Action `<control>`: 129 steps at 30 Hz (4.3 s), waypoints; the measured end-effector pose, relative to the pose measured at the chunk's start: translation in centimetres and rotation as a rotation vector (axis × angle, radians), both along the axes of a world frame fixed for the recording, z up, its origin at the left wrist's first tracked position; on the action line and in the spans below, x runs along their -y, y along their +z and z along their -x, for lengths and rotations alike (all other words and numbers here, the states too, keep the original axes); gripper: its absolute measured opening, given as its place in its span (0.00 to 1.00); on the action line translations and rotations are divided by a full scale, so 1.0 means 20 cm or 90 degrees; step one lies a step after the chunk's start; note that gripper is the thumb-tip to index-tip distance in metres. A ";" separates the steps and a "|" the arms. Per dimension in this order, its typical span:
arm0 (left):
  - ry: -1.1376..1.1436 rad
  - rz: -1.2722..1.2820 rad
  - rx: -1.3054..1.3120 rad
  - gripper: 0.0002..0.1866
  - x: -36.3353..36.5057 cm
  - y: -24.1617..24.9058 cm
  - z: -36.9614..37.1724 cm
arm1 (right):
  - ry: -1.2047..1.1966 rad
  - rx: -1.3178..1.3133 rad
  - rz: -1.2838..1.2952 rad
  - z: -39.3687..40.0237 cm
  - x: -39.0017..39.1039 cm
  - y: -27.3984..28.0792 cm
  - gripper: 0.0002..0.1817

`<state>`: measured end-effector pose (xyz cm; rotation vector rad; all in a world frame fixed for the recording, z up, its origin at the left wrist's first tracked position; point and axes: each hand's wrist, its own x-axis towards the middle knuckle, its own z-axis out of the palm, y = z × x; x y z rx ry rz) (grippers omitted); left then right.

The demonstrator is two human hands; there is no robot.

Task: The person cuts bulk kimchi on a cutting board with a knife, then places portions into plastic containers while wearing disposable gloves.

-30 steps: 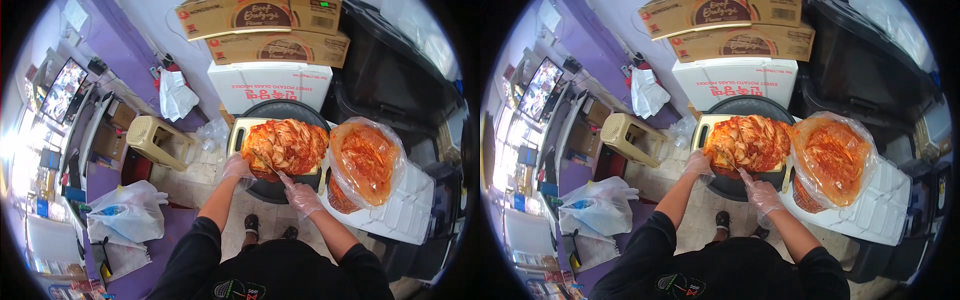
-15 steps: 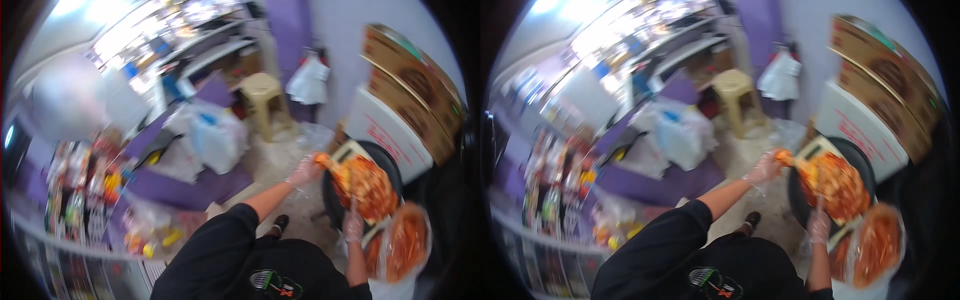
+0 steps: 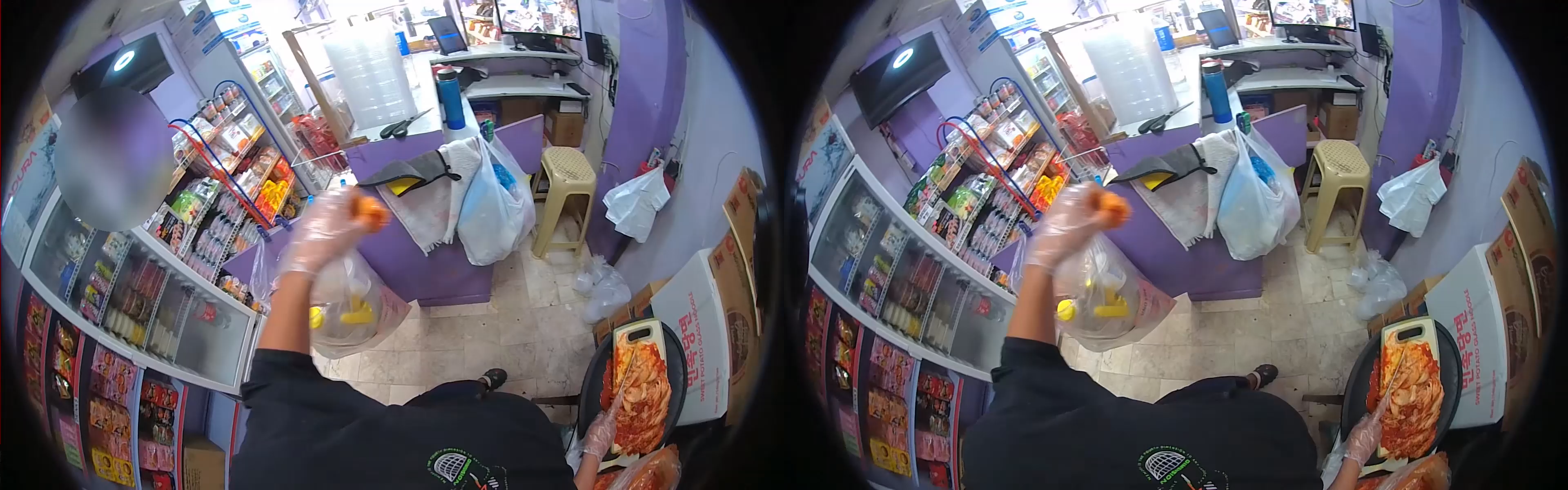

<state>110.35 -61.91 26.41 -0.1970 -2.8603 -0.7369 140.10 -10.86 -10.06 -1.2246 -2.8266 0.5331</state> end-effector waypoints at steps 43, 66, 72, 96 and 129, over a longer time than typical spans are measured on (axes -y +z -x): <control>-0.694 -0.732 0.564 0.39 -2.63 -1.14 -0.92 | 0.037 -0.484 0.026 -0.07 0.28 0.68 0.05; -0.708 -0.624 0.635 0.28 -3.19 -1.51 -0.24 | -0.286 -0.229 0.154 0.03 0.31 0.37 0.33; -0.811 -0.456 0.639 0.23 -3.36 -1.65 -0.36 | -0.387 -0.298 0.112 -0.25 0.41 0.47 0.33; -1.057 0.148 0.453 0.58 -3.30 -1.66 -0.70 | -0.479 -0.269 0.220 -0.15 0.32 0.33 0.33; -1.106 -0.040 0.386 0.36 -3.12 -1.60 -0.57 | -0.405 -0.081 0.154 -0.19 0.47 0.69 0.29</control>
